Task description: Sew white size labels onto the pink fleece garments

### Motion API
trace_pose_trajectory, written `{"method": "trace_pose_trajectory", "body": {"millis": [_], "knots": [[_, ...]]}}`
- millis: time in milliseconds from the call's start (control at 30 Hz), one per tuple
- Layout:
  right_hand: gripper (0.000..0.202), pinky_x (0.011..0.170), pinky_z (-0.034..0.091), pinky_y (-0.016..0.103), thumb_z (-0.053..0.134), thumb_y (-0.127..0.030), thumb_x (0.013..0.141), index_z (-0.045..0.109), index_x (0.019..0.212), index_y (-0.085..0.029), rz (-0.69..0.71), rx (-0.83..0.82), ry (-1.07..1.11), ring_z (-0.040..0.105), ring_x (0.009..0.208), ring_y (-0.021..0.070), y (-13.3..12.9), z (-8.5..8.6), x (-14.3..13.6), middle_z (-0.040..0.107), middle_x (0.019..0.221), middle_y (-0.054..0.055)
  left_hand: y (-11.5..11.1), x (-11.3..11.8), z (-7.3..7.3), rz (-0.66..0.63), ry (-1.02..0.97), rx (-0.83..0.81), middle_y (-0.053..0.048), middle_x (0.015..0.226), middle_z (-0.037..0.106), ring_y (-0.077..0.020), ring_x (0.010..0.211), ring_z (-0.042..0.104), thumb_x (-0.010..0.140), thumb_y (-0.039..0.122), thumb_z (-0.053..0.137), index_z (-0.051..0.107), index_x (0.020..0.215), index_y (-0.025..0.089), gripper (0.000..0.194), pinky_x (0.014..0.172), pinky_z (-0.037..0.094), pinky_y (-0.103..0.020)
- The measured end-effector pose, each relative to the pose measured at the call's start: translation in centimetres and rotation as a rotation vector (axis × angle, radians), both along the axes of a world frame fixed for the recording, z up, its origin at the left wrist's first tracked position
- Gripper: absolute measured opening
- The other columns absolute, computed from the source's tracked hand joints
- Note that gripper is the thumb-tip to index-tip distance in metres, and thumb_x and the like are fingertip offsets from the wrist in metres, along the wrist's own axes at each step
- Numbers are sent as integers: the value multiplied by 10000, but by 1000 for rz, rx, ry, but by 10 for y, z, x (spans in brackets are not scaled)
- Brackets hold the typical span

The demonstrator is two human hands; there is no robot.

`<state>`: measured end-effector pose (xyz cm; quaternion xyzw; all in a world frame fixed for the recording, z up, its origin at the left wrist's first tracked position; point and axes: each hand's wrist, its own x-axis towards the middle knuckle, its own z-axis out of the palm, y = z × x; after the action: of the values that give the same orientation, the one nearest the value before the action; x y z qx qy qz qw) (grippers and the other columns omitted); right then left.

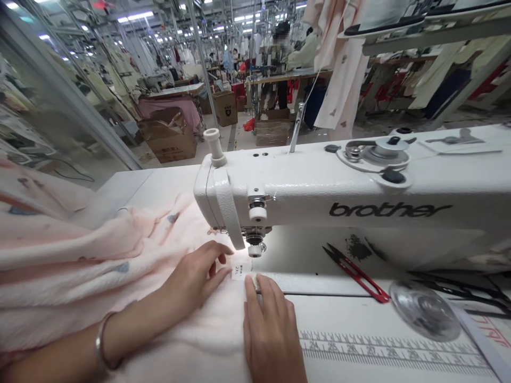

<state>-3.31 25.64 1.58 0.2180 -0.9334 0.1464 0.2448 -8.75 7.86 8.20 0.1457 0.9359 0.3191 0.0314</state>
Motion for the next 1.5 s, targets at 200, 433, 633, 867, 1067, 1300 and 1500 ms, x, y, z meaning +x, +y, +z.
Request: {"method": "trace_pose_trajectory", "body": {"millis": [200,433,633,867,1067,1300,1500], "knots": [[393,865,392,385,462,-113,878,495,1269,-86,13,-13,20,471,1132,289,0,-2,0,512,1215,165,-22,15,-3,-557,334,-237,-175,1341,478,-252,1313,380,931,187,439,446,1280,61,371,1064,410,-384],[399,868,389,381,475,-96,870,486,1268,-77,16,-13,6,466,1134,283,0,1,0,515,1209,168,-28,13,-19,-639,354,-306,-179,1429,380,-241,1374,279,942,204,406,362,1357,44,447,1132,318,-380],[390,867,392,386,454,-95,879,481,1268,-72,15,-22,12,450,1157,287,0,2,1,502,1223,171,-29,14,-19,-618,323,-305,-172,1467,312,-245,1390,238,933,199,415,324,1393,84,483,1140,300,-387],[367,899,409,391,455,-140,893,482,1251,-60,39,-103,5,453,1143,264,1,2,-2,497,1219,164,-28,13,-19,-618,308,-306,-155,1474,308,-242,1389,239,931,198,418,323,1394,99,483,1143,298,-387],[338,933,428,342,414,-124,906,491,1232,-80,44,-296,-20,453,1121,203,4,5,-4,490,1182,139,-28,13,-19,-617,323,-321,-152,1474,307,-237,1393,230,938,201,399,328,1393,97,472,1142,297,-390],[372,896,469,424,402,-90,877,520,1229,-112,53,-118,-19,441,1152,267,7,0,-3,451,1227,167,-28,14,-19,-610,311,-326,-149,1480,298,-234,1391,235,935,206,407,330,1393,98,477,1143,296,-383],[416,899,465,412,413,-88,850,504,1254,-120,45,-79,-30,446,1162,275,8,-7,2,442,1250,168,-26,14,-18,-606,352,-344,-167,1462,326,-248,1379,263,928,182,412,351,1379,78,467,1132,316,-390]]}}
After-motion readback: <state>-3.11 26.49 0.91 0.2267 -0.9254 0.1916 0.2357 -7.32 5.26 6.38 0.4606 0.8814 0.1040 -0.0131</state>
